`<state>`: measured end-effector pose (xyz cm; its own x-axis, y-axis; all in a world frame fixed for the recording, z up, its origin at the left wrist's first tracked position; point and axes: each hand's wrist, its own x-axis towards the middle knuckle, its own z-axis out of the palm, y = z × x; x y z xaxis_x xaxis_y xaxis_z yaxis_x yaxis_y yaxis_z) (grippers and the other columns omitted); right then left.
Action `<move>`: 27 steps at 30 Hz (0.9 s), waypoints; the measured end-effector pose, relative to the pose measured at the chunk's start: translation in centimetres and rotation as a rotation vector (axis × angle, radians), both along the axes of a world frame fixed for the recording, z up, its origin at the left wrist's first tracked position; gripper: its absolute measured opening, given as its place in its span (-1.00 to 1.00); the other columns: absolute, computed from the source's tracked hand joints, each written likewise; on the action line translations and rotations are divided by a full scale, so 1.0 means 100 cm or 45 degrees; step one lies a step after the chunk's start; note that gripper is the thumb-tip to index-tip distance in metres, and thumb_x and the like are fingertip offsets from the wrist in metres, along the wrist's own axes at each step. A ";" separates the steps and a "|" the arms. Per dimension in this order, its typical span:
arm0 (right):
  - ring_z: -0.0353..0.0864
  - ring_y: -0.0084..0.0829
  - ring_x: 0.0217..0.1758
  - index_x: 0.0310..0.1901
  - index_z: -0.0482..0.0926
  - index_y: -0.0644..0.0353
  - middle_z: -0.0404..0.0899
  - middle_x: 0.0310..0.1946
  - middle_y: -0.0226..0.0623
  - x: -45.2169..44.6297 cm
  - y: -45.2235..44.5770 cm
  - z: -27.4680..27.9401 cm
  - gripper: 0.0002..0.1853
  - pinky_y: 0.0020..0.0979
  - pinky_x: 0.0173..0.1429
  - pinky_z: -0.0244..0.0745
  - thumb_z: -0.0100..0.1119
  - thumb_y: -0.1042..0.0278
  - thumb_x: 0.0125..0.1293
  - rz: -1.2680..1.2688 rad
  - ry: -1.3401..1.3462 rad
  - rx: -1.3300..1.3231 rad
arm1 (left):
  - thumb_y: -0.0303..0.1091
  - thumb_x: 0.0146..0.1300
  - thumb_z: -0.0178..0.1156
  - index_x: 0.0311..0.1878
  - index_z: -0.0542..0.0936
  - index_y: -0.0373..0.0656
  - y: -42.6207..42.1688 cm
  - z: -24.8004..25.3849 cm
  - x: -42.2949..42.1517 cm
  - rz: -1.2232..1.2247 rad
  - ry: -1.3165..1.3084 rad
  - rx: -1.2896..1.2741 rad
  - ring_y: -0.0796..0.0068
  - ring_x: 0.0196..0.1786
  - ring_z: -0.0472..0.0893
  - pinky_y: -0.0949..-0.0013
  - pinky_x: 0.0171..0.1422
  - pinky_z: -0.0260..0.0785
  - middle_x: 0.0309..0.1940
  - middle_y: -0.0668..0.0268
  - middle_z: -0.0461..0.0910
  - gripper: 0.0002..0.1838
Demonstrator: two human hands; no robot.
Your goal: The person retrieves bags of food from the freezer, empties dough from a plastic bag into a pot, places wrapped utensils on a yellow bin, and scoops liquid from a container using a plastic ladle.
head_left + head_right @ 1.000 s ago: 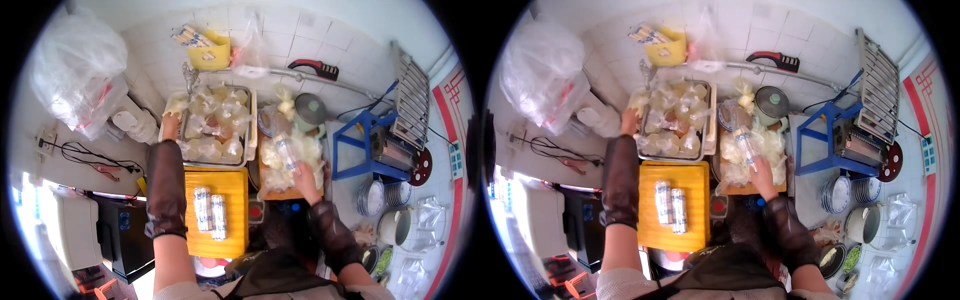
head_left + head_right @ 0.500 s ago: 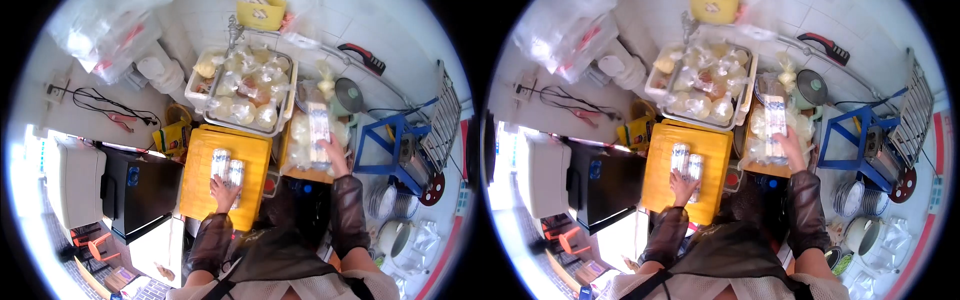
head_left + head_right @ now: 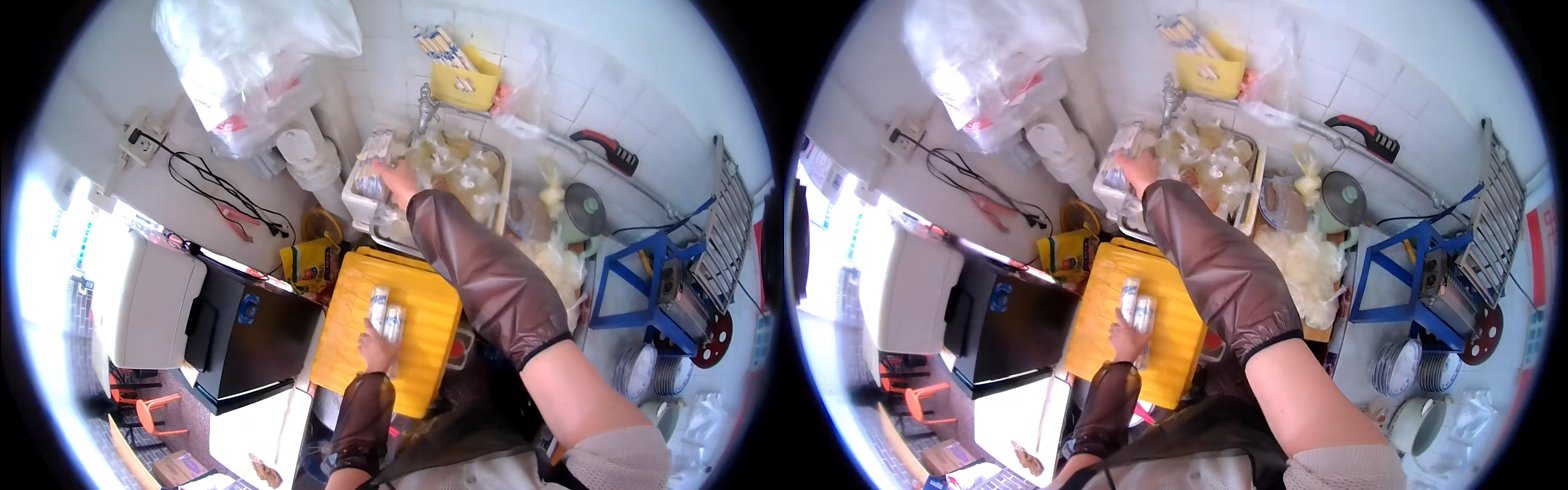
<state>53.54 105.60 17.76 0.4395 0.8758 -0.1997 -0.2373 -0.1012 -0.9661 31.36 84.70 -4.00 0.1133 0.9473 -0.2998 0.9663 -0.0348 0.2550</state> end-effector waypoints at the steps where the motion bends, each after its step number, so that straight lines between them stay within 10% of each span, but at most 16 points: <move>1: 0.54 -0.32 -0.07 0.07 0.39 0.43 0.54 -0.13 -0.07 0.005 0.007 -0.003 -0.51 -0.33 -0.01 0.44 0.18 0.24 0.21 0.004 -0.214 -0.062 | 0.08 -0.27 0.41 0.38 -0.05 -0.28 0.002 -0.001 -0.007 0.000 -0.001 0.009 0.01 -0.03 0.45 0.07 0.00 0.32 -0.08 -0.03 0.43 0.22; 7: 0.41 -0.40 0.13 0.19 0.31 0.30 0.45 0.03 -0.20 0.001 -0.122 -0.049 -0.50 -0.42 0.17 0.33 0.16 0.29 0.26 0.269 -0.106 0.050 | -0.28 -0.25 0.43 0.24 0.16 -0.33 0.010 0.034 -0.032 0.364 -1.094 -0.253 0.14 -0.08 0.56 0.24 -0.01 0.44 -0.10 -0.02 0.52 -0.06; 12: 0.42 -0.46 0.08 0.15 0.37 0.24 0.47 0.02 -0.28 0.044 -0.274 -0.065 -0.60 -0.44 0.15 0.33 0.08 0.32 0.32 0.109 0.048 -0.193 | -0.35 -0.18 0.40 0.15 0.26 -0.32 0.087 0.110 -0.016 0.094 -1.332 0.119 0.32 -0.11 0.59 0.31 -0.04 0.45 -0.14 0.08 0.56 -0.22; 19: 0.48 -0.51 -0.01 0.06 0.45 0.23 0.52 -0.08 -0.34 0.066 -0.411 -0.061 -0.70 -0.48 0.06 0.39 0.04 0.44 0.29 -0.335 0.049 -0.430 | -0.18 -0.20 0.44 0.33 0.06 -0.38 0.286 0.228 0.135 -0.233 -0.864 0.071 0.01 -0.05 0.56 0.15 0.02 0.43 0.00 -0.18 0.45 0.06; 20: 0.48 -0.52 -0.04 0.04 0.46 0.22 0.52 -0.11 -0.36 0.064 -0.428 -0.061 -0.71 -0.49 0.04 0.39 0.03 0.47 0.29 -0.347 0.060 -0.410 | -0.09 -0.18 0.42 0.34 0.04 -0.42 0.336 0.161 0.156 -0.386 -0.546 0.764 -0.02 0.01 0.52 0.13 0.09 0.39 0.06 -0.17 0.41 0.09; 23: 0.48 -0.56 -0.07 0.02 0.48 0.22 0.53 -0.13 -0.35 0.051 -0.481 -0.052 -0.71 -0.53 0.03 0.39 0.03 0.54 0.25 -0.424 0.063 -0.373 | 0.01 -0.05 0.31 0.28 0.22 -0.37 0.365 0.133 0.191 -0.807 -0.131 0.218 -0.04 0.25 0.33 0.12 0.29 0.22 0.20 -0.12 0.32 -0.09; 24: 0.48 -0.55 -0.06 0.02 0.48 0.24 0.54 -0.15 -0.34 0.046 -0.500 -0.049 -0.73 -0.51 0.05 0.40 0.02 0.51 0.28 -0.446 0.049 -0.383 | 0.06 -0.01 0.25 0.25 0.29 -0.30 0.401 0.072 0.195 -0.934 0.153 0.468 -0.02 0.31 0.27 0.09 0.36 0.12 0.24 -0.08 0.30 -0.17; 27: 0.49 -0.56 -0.07 0.00 0.48 0.24 0.54 -0.18 -0.35 0.011 -0.566 -0.051 -0.76 -0.50 0.04 0.42 0.01 0.45 0.32 -0.622 0.121 -0.455 | 0.14 0.08 0.19 0.27 0.30 -0.25 0.345 0.115 0.186 -0.781 0.049 0.607 0.03 0.32 0.25 0.06 0.37 0.09 0.27 0.00 0.28 -0.19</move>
<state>54.67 49.02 12.69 0.7394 0.4489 -0.5018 -0.4213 -0.2728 -0.8649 49.98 119.18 7.47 0.6569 0.7459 0.1099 0.7465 -0.6639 0.0448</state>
